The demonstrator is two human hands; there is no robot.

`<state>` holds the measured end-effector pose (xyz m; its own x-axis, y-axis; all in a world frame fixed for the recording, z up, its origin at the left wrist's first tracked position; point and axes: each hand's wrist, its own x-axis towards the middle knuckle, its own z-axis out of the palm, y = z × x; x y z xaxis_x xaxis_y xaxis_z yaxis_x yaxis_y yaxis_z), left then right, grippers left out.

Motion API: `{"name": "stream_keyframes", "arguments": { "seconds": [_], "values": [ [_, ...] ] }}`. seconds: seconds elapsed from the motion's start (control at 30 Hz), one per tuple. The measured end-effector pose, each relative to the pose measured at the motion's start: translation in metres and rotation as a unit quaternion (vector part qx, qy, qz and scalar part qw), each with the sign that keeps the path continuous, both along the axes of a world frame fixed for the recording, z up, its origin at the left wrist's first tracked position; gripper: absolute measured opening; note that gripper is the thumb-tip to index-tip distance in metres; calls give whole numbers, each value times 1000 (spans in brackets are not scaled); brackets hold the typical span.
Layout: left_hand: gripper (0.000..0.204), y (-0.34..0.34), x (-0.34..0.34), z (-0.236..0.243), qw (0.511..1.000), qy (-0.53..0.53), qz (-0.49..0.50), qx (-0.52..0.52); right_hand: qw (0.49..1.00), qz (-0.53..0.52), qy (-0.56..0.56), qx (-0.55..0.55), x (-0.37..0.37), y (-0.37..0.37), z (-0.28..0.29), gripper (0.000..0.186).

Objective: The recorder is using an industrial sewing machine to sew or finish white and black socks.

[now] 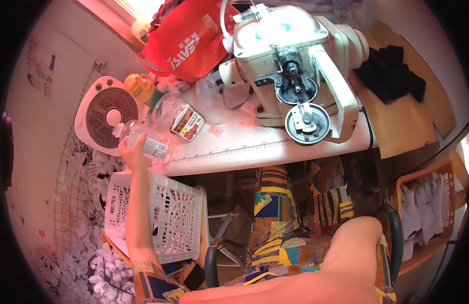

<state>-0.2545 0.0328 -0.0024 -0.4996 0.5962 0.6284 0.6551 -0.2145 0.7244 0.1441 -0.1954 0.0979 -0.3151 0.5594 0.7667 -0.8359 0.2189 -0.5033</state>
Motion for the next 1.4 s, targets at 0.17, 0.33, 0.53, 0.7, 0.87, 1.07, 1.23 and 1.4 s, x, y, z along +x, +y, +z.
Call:
{"name": "stream_keyframes", "arguments": {
  "seconds": [0.17, 0.33, 0.53, 0.7, 0.87, 1.07, 1.23, 1.4],
  "values": [
    [60, -44, 42, 31, 976, -123, -179, 2, 1000, -8, -20, -13, -6, 5, 5, 16],
    [65, -86, 73, 50, 938, -160, -306, 18, 999, 3, -28, -21, -12, 1, 9, 17],
    [86, -131, 92, 63, 925, -62, -374, 25, 995, -6, -70, -75, -20, 2, 21, 19],
    [91, -168, 100, 52, 914, 71, -400, 19, 995, -14, 43, -87, -18, 10, -32, 34],
    [88, -180, 116, 82, 869, 251, -424, 40, 961, -172, 54, -209, -7, 9, -65, 54],
    [79, -190, 117, 88, 850, 199, -435, 222, 933, -242, -12, -265, 2, 7, -89, 54],
    [67, -191, 119, 81, 845, 195, -408, 285, 903, -265, -107, -322, 8, 16, -134, 51],
    [62, -199, 117, 85, 831, 209, -407, 316, 826, -324, -258, -381, 18, 21, -191, 43]
  ]
}}
